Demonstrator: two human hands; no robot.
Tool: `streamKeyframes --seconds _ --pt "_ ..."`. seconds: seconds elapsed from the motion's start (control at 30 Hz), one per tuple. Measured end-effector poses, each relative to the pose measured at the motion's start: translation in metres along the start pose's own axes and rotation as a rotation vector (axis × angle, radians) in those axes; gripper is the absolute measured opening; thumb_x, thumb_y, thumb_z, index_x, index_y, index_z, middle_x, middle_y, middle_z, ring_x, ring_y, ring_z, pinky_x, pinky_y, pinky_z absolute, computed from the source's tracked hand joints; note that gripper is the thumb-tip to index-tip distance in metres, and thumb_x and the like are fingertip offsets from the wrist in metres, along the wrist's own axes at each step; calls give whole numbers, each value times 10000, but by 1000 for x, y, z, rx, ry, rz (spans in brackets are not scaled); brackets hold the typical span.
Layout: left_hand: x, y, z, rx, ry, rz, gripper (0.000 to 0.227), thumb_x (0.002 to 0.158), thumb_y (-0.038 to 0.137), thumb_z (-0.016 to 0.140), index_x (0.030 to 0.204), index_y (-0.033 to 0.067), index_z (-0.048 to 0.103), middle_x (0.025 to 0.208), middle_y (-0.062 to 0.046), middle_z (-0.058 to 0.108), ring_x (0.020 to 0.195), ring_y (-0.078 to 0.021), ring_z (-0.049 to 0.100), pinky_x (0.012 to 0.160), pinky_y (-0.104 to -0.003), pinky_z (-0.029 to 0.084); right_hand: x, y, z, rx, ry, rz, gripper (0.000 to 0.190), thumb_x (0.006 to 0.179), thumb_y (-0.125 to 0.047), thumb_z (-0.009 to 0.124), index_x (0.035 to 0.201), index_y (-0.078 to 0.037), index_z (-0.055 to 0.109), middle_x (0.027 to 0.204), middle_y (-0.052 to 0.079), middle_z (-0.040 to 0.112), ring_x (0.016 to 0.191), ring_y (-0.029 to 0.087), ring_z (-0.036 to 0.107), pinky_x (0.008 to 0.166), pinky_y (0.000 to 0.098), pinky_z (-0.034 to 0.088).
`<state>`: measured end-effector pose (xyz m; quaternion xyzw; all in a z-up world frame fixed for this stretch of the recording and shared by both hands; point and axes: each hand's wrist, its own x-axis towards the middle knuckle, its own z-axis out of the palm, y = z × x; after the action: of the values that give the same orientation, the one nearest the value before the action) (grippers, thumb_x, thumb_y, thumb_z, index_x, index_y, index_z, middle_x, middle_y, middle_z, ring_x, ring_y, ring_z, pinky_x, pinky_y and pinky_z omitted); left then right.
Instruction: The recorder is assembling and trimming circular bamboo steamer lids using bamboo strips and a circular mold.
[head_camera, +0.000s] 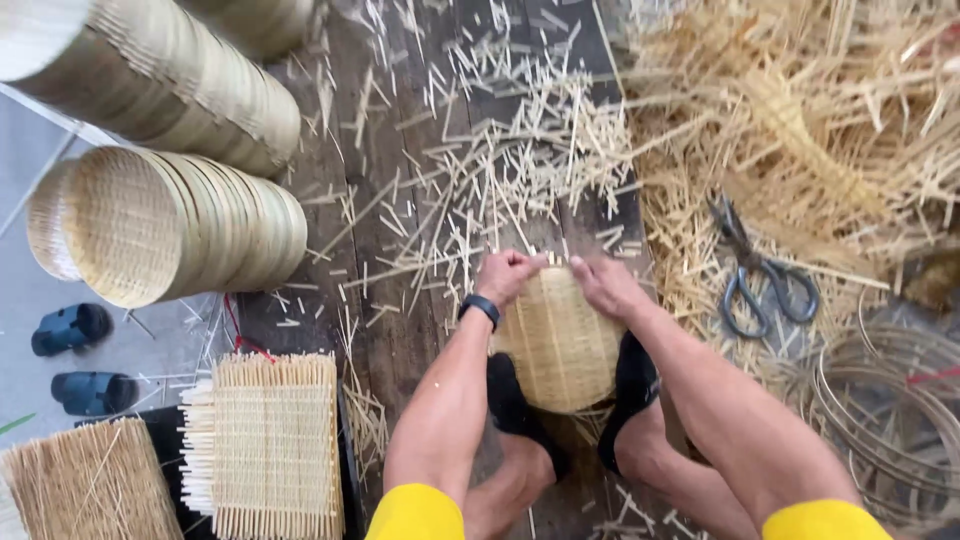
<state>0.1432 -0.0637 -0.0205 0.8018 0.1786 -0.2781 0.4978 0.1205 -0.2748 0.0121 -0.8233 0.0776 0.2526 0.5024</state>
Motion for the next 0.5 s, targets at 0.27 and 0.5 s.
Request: streamKeyframes --seconds 0.27,0.5 --pt "-40 -23 8 36 648 735 207 958 111 722 1150 48 674 1127 -86 616 1004 -282 641 831 -400 578 11 -53 54 -577 27 -318 617 1076 -513 248 1184 -123 712 1131 156 711 1082 302 639 1010 480 487" --pt "-74 -88 7 181 572 44 270 1039 338 622 1038 126 790 865 -68 655 749 -229 620 672 -389 478 5 -96 47 -833 -320 -38 710 816 -869 418 1155 -323 723 874 84 731 802 191 690 742 393 581"
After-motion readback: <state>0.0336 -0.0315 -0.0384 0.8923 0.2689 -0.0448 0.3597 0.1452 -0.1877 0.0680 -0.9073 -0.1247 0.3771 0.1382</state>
